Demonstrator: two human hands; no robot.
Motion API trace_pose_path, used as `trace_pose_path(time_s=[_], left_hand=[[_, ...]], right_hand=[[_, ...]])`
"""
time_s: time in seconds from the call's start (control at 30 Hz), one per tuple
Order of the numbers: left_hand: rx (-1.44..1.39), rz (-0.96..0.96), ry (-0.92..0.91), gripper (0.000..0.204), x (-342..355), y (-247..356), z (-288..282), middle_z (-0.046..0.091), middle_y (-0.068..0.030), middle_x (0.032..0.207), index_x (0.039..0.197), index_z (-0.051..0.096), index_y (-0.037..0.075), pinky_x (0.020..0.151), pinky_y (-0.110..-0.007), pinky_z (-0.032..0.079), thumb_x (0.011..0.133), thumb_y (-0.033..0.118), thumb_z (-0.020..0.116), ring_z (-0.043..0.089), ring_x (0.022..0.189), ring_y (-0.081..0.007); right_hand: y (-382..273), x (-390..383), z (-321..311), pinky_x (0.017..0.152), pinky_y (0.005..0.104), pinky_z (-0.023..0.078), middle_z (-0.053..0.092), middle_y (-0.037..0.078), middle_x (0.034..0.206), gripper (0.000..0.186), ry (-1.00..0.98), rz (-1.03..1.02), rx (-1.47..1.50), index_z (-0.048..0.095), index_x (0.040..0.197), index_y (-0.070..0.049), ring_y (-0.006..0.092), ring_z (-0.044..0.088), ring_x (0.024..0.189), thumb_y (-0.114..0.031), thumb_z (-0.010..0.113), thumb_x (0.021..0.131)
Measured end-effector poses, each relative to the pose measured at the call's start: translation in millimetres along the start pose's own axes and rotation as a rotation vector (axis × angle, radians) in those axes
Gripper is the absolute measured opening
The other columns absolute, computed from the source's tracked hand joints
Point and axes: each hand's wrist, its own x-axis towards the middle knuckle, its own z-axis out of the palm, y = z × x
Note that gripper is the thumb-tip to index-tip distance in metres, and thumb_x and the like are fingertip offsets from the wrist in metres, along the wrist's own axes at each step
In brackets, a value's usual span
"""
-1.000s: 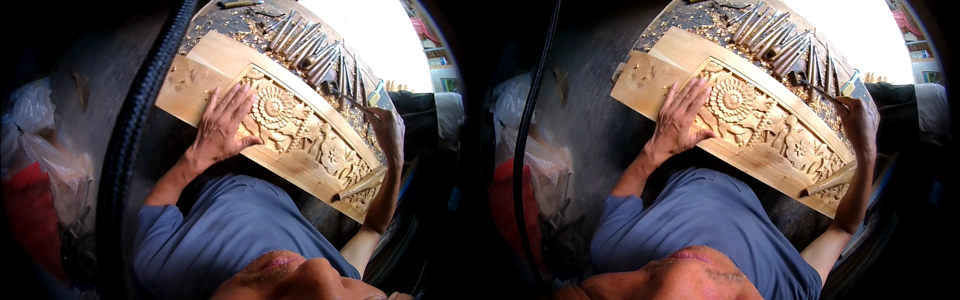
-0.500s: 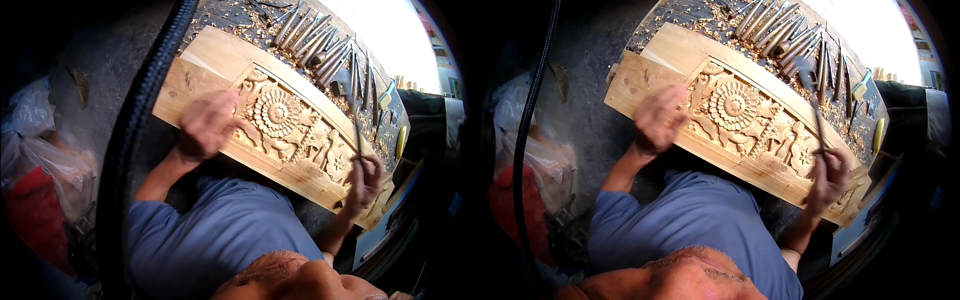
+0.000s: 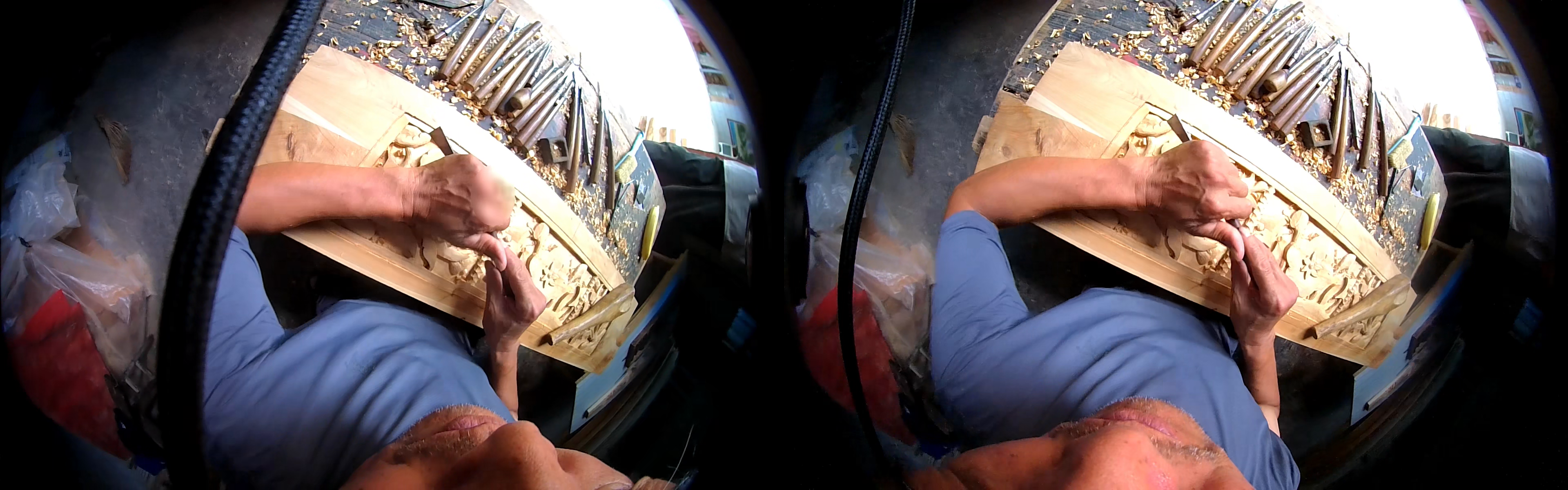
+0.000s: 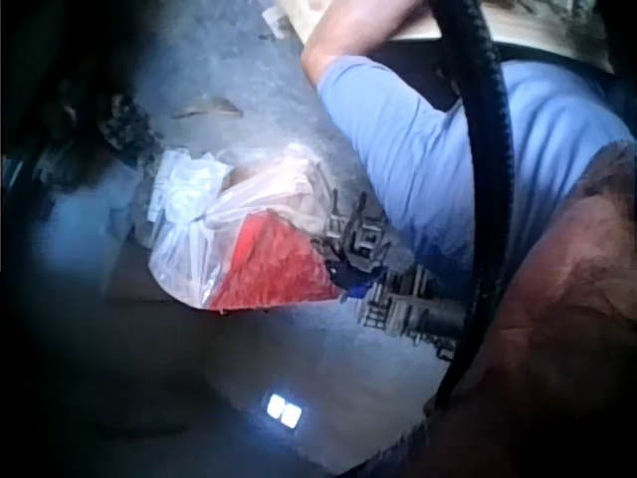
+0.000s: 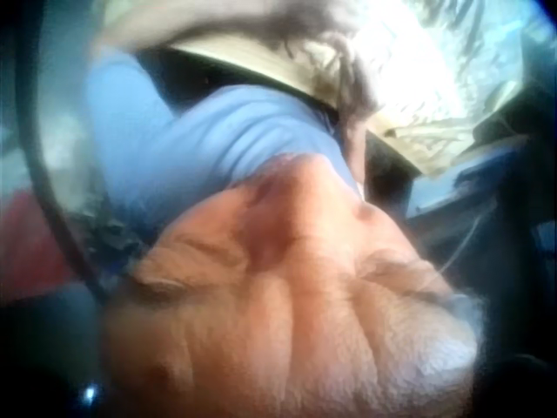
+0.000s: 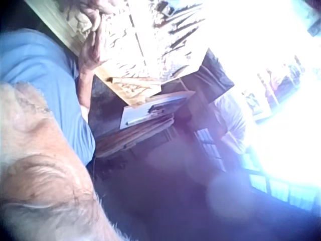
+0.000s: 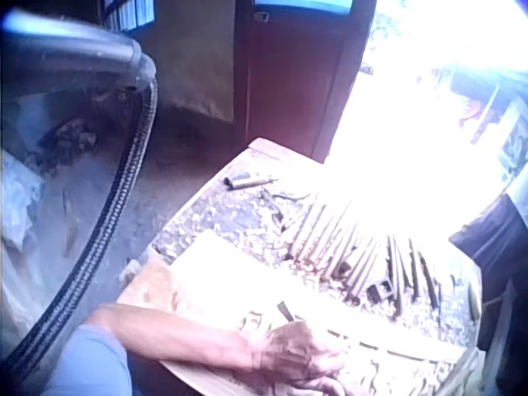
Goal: The person carves a wooden panel using various chisels and a small hammer. The person holds the chisels with one hand and strikes them with the other hand or the hammer to carve intricate details into the wood.
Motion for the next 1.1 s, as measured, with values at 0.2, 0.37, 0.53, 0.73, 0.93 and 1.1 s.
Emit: trace_pose_path(time_s=[0.2, 0.37, 0.53, 0.73, 0.93, 1.1], left_hand=[[-0.064, -0.083, 0.048, 0.066, -8, 0, 3, 0.055, -0.0054, 0.069, 0.075, 0.056, 0.012, 0.056, -0.041, 0.051, 0.099, 0.072, 0.066, 0.065, 0.062, -0.0280], [-0.137, -0.147, 0.060, 0.074, -5, -6, 9, 0.058, -0.0100, 0.067, 0.070, 0.057, 0.009, 0.059, -0.045, 0.053, 0.101, 0.076, 0.059, 0.067, 0.063, -0.0328], [-0.129, -0.164, -0.003, 0.070, -6, -8, 9, 0.057, -0.0089, 0.073, 0.078, 0.056, 0.009, 0.063, -0.046, 0.051, 0.100, 0.075, 0.059, 0.066, 0.068, -0.0325], [-0.109, -0.183, 0.009, 0.070, -6, -9, 11, 0.060, -0.0093, 0.074, 0.078, 0.057, 0.009, 0.064, -0.045, 0.053, 0.102, 0.075, 0.057, 0.067, 0.070, -0.0323], [-0.065, -0.219, 0.013, 0.073, -6, -9, 12, 0.061, -0.0084, 0.072, 0.075, 0.058, 0.010, 0.063, -0.045, 0.054, 0.103, 0.078, 0.054, 0.068, 0.068, -0.0310], [-0.061, -0.272, 0.000, 0.075, -4, -9, 9, 0.060, -0.0084, 0.068, 0.071, 0.058, 0.011, 0.059, -0.045, 0.053, 0.103, 0.078, 0.053, 0.067, 0.064, -0.0305]], right_hand=[[8, 5, 1, 0.085, 0.0355, 0.064, 0.083, 0.021, 0.113, 0.036, -0.042, 0.005, 0.013, 0.079, 0.124, 0.003, 0.0325, 0.084, 0.100, 0.010, 0.083, 0.089], [10, 17, -2, 0.084, 0.0352, 0.064, 0.083, 0.022, 0.113, 0.035, -0.044, -0.021, -0.021, 0.080, 0.125, 0.003, 0.0325, 0.084, 0.099, 0.012, 0.081, 0.091], [13, 19, -1, 0.083, 0.0365, 0.064, 0.084, 0.022, 0.111, 0.034, -0.026, -0.040, -0.045, 0.080, 0.123, 0.002, 0.0333, 0.084, 0.098, 0.011, 0.082, 0.090], [21, 23, 2, 0.082, 0.0365, 0.064, 0.083, 0.024, 0.109, 0.031, -0.004, -0.121, -0.077, 0.080, 0.121, 0.004, 0.0341, 0.084, 0.097, 0.009, 0.083, 0.090], [24, 30, 6, 0.080, 0.0367, 0.064, 0.083, 0.024, 0.106, 0.028, 0.001, -0.156, -0.052, 0.081, 0.117, 0.005, 0.0340, 0.084, 0.095, 0.009, 0.084, 0.090], [22, 34, 8, 0.078, 0.0352, 0.064, 0.083, 0.022, 0.105, 0.027, -0.002, -0.145, -0.037, 0.081, 0.116, 0.004, 0.0324, 0.084, 0.091, 0.010, 0.085, 0.090]])
